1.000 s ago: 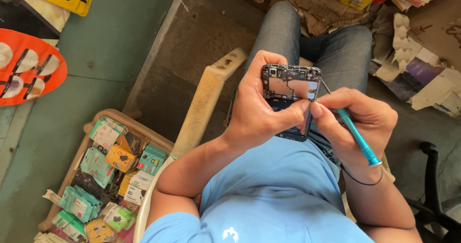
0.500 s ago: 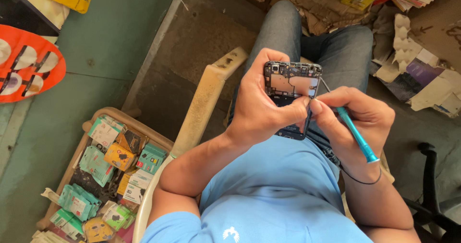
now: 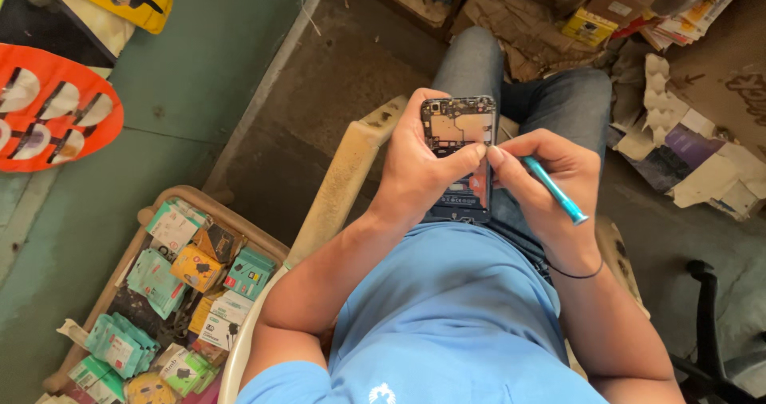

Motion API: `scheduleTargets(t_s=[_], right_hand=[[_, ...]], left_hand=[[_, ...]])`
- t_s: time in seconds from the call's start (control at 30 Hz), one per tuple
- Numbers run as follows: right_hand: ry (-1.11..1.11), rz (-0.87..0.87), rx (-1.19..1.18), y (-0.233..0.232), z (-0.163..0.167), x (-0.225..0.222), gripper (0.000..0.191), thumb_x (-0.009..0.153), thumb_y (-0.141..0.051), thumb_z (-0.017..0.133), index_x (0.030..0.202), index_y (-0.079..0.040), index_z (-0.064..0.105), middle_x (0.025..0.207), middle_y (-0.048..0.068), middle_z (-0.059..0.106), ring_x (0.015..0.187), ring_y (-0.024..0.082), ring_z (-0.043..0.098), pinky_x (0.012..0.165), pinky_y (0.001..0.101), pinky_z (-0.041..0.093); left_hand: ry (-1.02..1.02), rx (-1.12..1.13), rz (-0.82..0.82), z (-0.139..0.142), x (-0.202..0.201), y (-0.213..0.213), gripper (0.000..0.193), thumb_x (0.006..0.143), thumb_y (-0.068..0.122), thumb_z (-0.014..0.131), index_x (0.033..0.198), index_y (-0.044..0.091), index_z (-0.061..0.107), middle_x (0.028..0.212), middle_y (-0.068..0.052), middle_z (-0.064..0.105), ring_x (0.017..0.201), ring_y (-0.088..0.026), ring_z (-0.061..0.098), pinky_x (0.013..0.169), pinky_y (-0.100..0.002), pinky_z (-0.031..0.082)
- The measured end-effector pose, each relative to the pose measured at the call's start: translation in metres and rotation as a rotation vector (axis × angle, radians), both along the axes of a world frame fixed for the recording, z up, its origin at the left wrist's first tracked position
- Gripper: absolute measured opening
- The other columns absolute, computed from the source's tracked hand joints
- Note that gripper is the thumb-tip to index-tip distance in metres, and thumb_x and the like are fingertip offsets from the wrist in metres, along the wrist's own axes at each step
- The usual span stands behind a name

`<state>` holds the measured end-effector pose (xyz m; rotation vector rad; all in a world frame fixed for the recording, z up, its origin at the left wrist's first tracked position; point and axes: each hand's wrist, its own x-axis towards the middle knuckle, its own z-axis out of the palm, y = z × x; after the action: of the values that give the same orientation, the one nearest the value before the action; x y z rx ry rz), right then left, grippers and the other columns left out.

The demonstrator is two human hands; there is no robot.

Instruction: The person sits in a chair holding a disassembled smartphone and uses a small screwdriver to work on its internal components, prying and unscrewing parts while turning the phone over to reach different sides.

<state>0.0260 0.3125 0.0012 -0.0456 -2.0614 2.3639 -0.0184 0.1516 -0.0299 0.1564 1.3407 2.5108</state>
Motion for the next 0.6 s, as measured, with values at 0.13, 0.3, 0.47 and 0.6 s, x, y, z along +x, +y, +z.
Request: scheduleTargets(t_s=[0.13, 0.3, 0.47, 0.6], right_hand=[[-0.061, 0.009, 0.01, -0.001, 0.006, 0.0, 0.01, 0.101, 0.0, 0.066, 0.095, 0.009, 0.066, 0.082, 0.016, 0.071, 0.07, 0.019, 0.071, 0.064, 0.0303, 0.062], [-0.102, 0.016, 0.038, -0.004, 0.022, -0.001, 0.011, 0.099, -0.002, 0.067, 0.096, 0.008, 0.068, 0.083, 0.014, 0.073, 0.074, 0.018, 0.073, 0.069, 0.0303, 0.065], [-0.109, 0.049, 0.054, -0.004, 0.035, 0.002, 0.013, 0.1, -0.005, 0.067, 0.095, 0.007, 0.068, 0.084, 0.014, 0.074, 0.074, 0.018, 0.074, 0.068, 0.0284, 0.062], [-0.115, 0.095, -0.005, -0.001, 0.039, 0.004, 0.014, 0.102, -0.007, 0.067, 0.098, 0.006, 0.068, 0.086, 0.014, 0.073, 0.076, 0.016, 0.072, 0.071, 0.0275, 0.062]], left_hand=[[0.033, -0.096, 0.028, 0.004, 0.002, -0.004, 0.039, 0.087, -0.005, 0.073, 0.117, 0.002, 0.049, 0.1, -0.006, 0.066, 0.091, -0.009, 0.066, 0.083, -0.026, 0.058], [0.005, -0.082, 0.049, 0.016, 0.005, -0.007, 0.038, 0.087, -0.005, 0.073, 0.116, 0.001, 0.05, 0.1, -0.006, 0.066, 0.092, -0.009, 0.066, 0.083, -0.026, 0.058], [-0.052, -0.039, 0.065, 0.031, 0.011, -0.008, 0.037, 0.085, -0.005, 0.072, 0.114, 0.001, 0.05, 0.096, -0.007, 0.067, 0.083, -0.011, 0.066, 0.075, -0.028, 0.059], [-0.037, -0.083, 0.125, 0.037, 0.015, -0.005, 0.037, 0.085, -0.007, 0.073, 0.114, 0.001, 0.051, 0.096, -0.007, 0.067, 0.085, -0.01, 0.066, 0.079, -0.028, 0.058]])
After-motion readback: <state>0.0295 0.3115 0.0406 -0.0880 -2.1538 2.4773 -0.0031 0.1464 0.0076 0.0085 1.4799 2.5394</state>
